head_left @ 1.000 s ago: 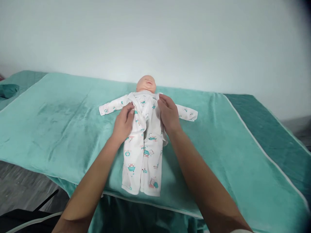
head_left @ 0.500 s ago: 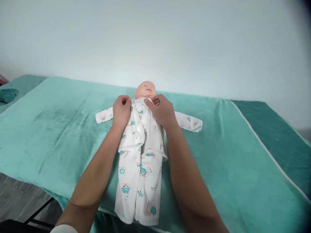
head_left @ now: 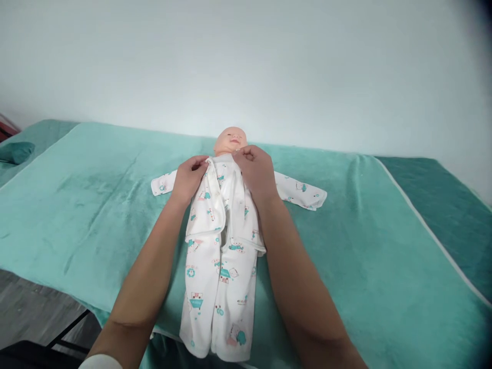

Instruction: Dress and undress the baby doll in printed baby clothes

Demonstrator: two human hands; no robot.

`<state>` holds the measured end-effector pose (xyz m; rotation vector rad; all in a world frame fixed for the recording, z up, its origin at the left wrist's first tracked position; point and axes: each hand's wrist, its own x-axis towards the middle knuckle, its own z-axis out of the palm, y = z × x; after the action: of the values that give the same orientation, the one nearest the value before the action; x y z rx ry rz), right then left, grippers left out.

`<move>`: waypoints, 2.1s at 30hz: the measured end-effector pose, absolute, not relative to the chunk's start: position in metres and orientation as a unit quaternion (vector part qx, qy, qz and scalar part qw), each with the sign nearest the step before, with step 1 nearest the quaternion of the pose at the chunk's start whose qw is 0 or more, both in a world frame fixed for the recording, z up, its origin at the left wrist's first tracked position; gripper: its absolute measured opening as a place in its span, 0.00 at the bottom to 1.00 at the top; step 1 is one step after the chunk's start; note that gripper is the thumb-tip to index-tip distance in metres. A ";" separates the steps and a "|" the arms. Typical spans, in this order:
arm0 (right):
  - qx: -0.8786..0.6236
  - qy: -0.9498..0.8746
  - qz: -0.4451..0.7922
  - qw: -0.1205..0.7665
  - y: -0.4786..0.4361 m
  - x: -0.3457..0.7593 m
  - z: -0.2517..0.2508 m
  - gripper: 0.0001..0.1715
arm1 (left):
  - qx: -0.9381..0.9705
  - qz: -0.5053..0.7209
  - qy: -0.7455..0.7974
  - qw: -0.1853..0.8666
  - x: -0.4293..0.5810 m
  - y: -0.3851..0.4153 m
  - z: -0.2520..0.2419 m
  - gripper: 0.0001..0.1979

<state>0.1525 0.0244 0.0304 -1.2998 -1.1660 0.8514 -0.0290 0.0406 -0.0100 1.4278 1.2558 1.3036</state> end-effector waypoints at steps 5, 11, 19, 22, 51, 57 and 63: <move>-0.550 -0.504 0.349 0.568 0.025 0.151 0.026 0.08 | 0.583 0.503 0.507 0.387 -0.015 0.046 0.004 0.08; -0.565 -0.494 0.332 0.571 0.025 0.153 0.024 0.05 | 0.582 0.512 0.472 0.420 -0.001 0.052 0.018 0.06; -0.578 -0.489 0.320 0.570 0.028 0.158 0.019 0.04 | 0.581 0.500 0.468 0.440 0.005 0.052 0.021 0.07; -0.567 -0.472 0.349 0.578 0.027 0.160 0.016 0.05 | 0.606 0.489 0.489 0.394 0.005 0.053 0.019 0.06; -0.480 -0.497 0.361 0.627 0.028 0.154 0.005 0.06 | 0.547 0.525 0.472 0.449 0.020 0.045 0.033 0.04; -0.474 -0.521 0.331 0.627 0.028 0.154 0.003 0.03 | 0.551 0.521 0.477 0.445 0.020 0.045 0.031 0.03; -0.451 -0.598 0.254 0.612 0.025 0.154 0.007 0.05 | 0.552 0.522 0.462 0.457 0.017 0.047 0.028 0.02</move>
<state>0.1542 0.0249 0.0072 -1.0403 -1.3784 0.5852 0.0171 0.0467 0.0278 1.3613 1.1385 1.2879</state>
